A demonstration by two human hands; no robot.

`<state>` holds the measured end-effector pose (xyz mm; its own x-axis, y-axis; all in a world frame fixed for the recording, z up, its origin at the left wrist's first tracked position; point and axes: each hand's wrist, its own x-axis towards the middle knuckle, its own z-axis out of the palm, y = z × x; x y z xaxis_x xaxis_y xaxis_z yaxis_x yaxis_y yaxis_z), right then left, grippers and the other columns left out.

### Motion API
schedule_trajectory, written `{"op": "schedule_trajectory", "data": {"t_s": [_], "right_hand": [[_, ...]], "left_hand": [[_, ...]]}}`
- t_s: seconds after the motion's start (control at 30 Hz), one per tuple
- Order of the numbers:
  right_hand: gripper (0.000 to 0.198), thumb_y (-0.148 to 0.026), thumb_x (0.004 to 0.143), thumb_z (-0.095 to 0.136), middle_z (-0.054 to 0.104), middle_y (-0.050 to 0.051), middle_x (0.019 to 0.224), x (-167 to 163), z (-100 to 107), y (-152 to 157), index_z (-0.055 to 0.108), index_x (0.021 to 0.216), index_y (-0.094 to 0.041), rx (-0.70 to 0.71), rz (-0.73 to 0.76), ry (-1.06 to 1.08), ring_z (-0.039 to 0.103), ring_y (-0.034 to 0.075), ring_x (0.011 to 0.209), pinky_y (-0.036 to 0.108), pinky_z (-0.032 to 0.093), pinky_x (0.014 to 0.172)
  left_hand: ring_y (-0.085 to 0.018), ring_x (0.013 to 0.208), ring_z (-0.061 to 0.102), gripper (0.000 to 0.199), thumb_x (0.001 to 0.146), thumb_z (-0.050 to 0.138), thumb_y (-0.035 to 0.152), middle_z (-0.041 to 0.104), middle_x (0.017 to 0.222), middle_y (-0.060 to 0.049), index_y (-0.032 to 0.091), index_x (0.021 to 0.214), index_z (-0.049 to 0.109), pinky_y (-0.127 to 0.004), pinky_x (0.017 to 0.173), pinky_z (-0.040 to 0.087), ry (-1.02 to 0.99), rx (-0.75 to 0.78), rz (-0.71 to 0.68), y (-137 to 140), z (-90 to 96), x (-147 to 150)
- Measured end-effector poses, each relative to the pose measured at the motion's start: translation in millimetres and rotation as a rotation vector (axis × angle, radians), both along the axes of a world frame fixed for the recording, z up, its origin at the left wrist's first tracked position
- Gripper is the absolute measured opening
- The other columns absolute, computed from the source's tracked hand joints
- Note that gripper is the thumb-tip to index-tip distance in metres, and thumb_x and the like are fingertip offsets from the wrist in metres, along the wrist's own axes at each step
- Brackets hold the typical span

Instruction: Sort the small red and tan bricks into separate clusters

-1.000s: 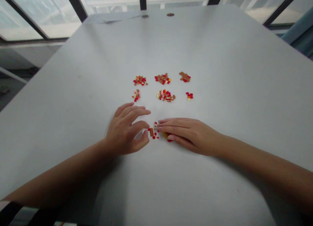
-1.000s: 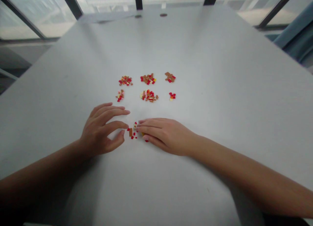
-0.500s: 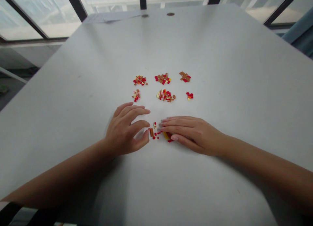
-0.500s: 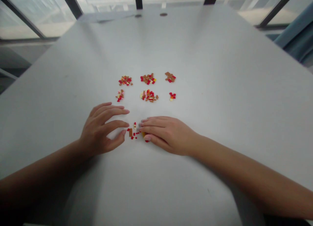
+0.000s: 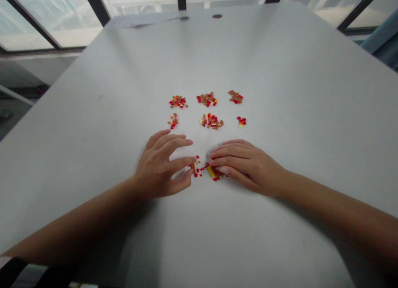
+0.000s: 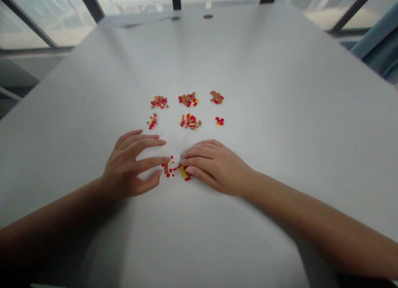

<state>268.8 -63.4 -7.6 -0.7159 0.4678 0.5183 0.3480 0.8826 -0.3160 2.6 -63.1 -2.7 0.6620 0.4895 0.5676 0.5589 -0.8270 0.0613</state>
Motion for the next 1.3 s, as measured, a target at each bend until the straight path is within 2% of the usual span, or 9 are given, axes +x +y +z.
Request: {"op": "schedule_trajectory", "data": {"t_s": [0.13,0.4,0.73,0.9,1.07,1.17,1.3], "right_hand": [[0.024,-0.025,0.101,0.049,0.076,0.01,0.108,1,-1,0,0.07,0.107,-0.015,-0.004,-0.022,-0.008,0.07,0.019,0.102,0.039,0.054,0.095],[0.022,-0.025,0.101,0.05,0.076,0.009,0.106,-1,-2,1,0.07,0.106,-0.017,0.001,-0.034,0.013,0.069,0.019,0.103,0.039,0.053,0.096],[0.023,-0.026,0.101,0.049,0.076,0.009,0.107,0,-2,0,0.07,0.108,-0.018,-0.039,-0.034,-0.01,0.068,0.019,0.104,0.04,0.051,0.097],[0.022,-0.025,0.101,0.05,0.075,0.009,0.106,1,-4,0,0.07,0.106,-0.017,-0.028,-0.032,-0.008,0.068,0.019,0.103,0.039,0.05,0.098],[0.023,-0.025,0.101,0.048,0.075,0.008,0.105,3,-7,0,0.07,0.107,-0.018,-0.034,-0.033,-0.021,0.068,0.018,0.103,0.039,0.048,0.1],[0.023,-0.025,0.101,0.048,0.076,0.007,0.105,4,-8,0,0.069,0.107,-0.019,-0.041,-0.031,-0.027,0.069,0.017,0.103,0.038,0.046,0.101],[0.023,-0.024,0.101,0.048,0.076,0.007,0.105,4,-8,-1,0.069,0.107,-0.019,-0.033,-0.033,-0.025,0.069,0.017,0.102,0.038,0.046,0.102]], "left_hand": [[-0.024,0.112,0.067,0.012,0.081,0.069,0.021,0.071,0.115,-0.006,0.026,0.092,0.069,-0.049,0.107,0.045,-0.021,0.013,0.014,0,0.6,0],[-0.026,0.117,0.064,0.025,0.08,0.068,0.025,0.069,0.123,-0.008,0.028,0.105,0.07,-0.051,0.109,0.044,0.02,-0.033,-0.066,0,0.2,0],[-0.026,0.115,0.065,0.017,0.083,0.066,0.023,0.07,0.12,-0.009,0.025,0.099,0.069,-0.05,0.106,0.046,-0.009,-0.077,-0.014,1,-0.2,0],[-0.024,0.111,0.068,0.007,0.083,0.066,0.025,0.072,0.116,-0.006,0.026,0.09,0.069,-0.048,0.104,0.049,-0.016,-0.009,0.067,3,-0.8,-2],[-0.027,0.111,0.068,0.005,0.081,0.068,0.024,0.073,0.116,-0.004,0.026,0.077,0.07,-0.053,0.106,0.046,0.032,0.12,0.261,6,-1.7,-10],[-0.028,0.112,0.068,0.017,0.086,0.061,0.026,0.073,0.117,-0.003,0.025,0.072,0.07,-0.055,0.107,0.044,0.033,0.092,0.356,11,-3.1,-16],[-0.028,0.105,0.069,0.03,0.094,0.052,0.029,0.075,0.113,-0.005,0.025,0.077,0.076,-0.054,0.102,0.047,-0.02,-0.014,0.409,19,-7.4,-23]]}}
